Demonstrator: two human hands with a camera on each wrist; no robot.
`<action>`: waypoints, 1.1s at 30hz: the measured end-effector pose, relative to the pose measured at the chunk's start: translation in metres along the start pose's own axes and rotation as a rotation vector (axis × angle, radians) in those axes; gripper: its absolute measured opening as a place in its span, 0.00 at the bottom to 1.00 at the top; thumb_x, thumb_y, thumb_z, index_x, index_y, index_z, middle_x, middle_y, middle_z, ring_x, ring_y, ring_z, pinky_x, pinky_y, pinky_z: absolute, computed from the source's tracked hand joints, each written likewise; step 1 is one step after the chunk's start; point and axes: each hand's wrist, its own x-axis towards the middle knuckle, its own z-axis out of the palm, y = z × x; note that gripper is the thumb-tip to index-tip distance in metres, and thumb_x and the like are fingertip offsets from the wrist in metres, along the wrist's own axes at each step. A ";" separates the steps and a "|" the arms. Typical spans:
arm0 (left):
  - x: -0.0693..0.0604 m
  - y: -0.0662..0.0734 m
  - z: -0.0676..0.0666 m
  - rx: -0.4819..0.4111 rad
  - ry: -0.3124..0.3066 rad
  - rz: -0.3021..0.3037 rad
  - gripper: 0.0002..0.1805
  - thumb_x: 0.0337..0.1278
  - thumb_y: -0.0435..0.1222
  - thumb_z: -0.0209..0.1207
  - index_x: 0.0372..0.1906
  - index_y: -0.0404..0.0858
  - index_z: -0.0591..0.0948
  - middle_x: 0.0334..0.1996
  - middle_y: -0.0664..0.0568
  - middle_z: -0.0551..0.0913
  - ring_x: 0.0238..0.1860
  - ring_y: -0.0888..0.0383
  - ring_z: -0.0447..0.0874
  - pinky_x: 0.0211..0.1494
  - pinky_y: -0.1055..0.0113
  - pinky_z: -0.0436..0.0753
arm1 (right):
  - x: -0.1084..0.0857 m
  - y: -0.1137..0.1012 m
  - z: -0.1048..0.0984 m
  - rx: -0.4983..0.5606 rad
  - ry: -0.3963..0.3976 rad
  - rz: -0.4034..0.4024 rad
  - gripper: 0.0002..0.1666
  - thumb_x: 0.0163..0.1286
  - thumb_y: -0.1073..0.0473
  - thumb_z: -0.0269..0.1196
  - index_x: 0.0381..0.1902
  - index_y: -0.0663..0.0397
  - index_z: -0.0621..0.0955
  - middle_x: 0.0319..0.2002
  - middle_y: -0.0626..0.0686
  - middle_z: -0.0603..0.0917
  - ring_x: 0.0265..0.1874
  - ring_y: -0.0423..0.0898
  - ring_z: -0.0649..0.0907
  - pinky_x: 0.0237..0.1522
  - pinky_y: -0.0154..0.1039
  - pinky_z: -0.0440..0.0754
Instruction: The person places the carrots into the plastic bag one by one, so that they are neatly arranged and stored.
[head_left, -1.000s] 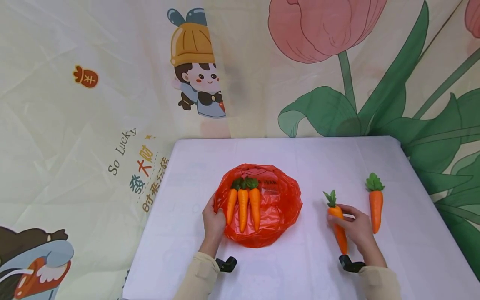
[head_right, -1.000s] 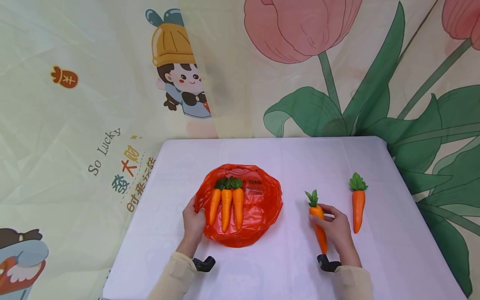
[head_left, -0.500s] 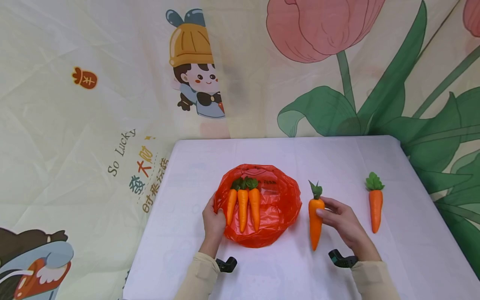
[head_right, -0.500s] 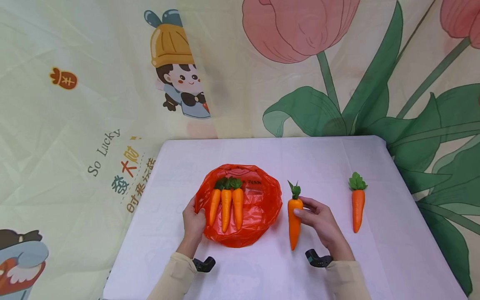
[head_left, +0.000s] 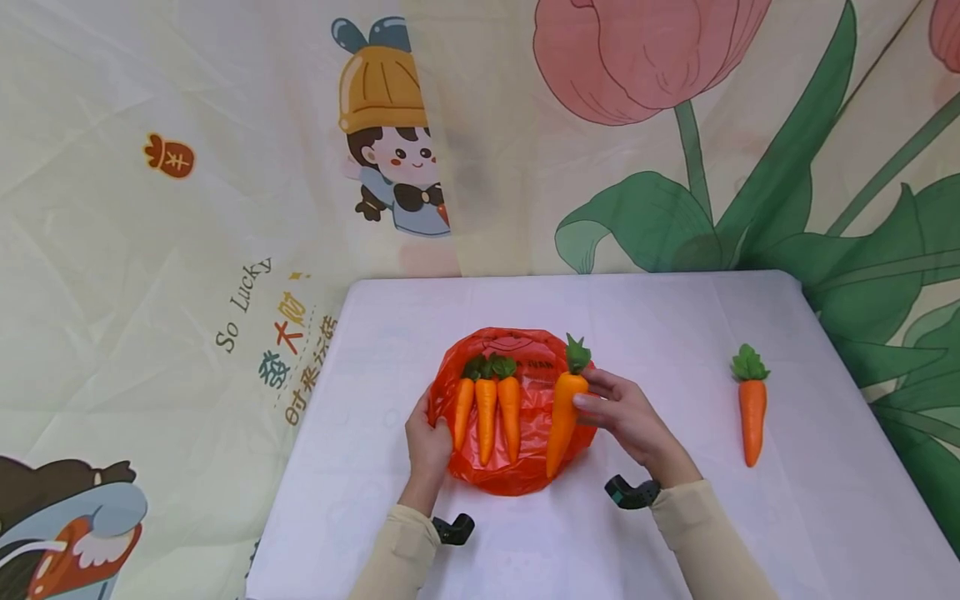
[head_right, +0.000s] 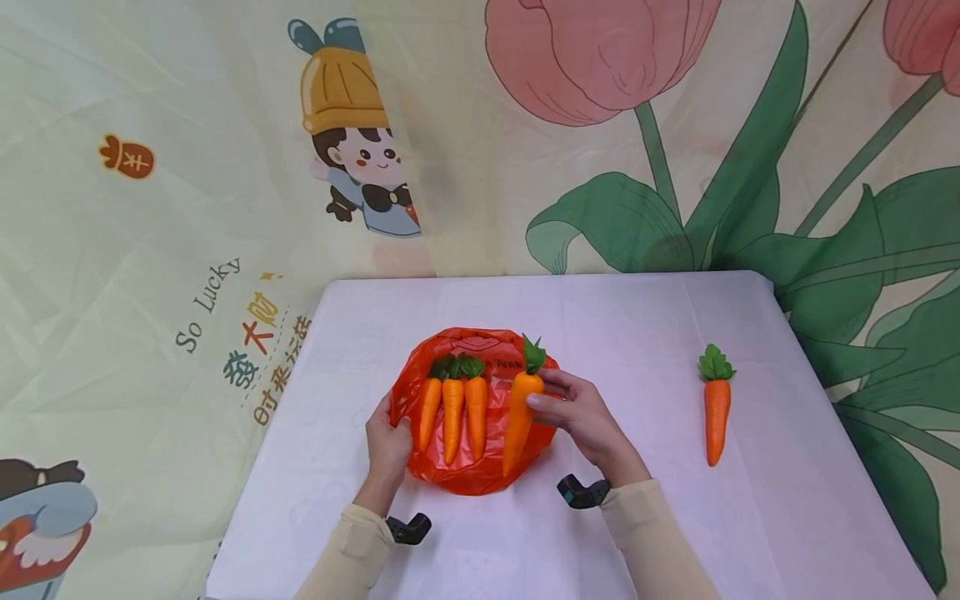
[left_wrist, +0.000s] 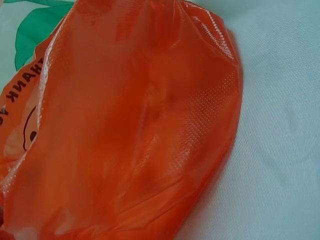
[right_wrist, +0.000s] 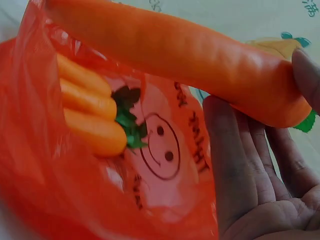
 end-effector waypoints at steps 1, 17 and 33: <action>0.000 -0.001 0.000 -0.001 0.000 0.003 0.31 0.74 0.26 0.49 0.78 0.43 0.63 0.73 0.50 0.67 0.70 0.49 0.67 0.69 0.52 0.72 | 0.004 -0.001 0.004 0.023 -0.004 0.006 0.45 0.65 0.51 0.72 0.73 0.60 0.67 0.66 0.61 0.75 0.61 0.57 0.79 0.56 0.48 0.82; 0.003 -0.004 0.001 -0.018 -0.005 0.015 0.31 0.73 0.26 0.49 0.78 0.44 0.64 0.72 0.51 0.69 0.69 0.50 0.69 0.68 0.53 0.73 | 0.049 0.009 0.041 0.074 0.145 0.003 0.40 0.64 0.53 0.73 0.70 0.55 0.71 0.62 0.58 0.78 0.57 0.55 0.82 0.55 0.51 0.83; 0.003 -0.004 0.002 -0.022 -0.016 0.018 0.31 0.74 0.26 0.49 0.78 0.43 0.63 0.72 0.51 0.68 0.69 0.50 0.68 0.69 0.53 0.72 | 0.070 0.044 0.051 -0.319 0.311 0.017 0.36 0.63 0.47 0.74 0.66 0.50 0.78 0.55 0.53 0.82 0.53 0.52 0.83 0.49 0.48 0.86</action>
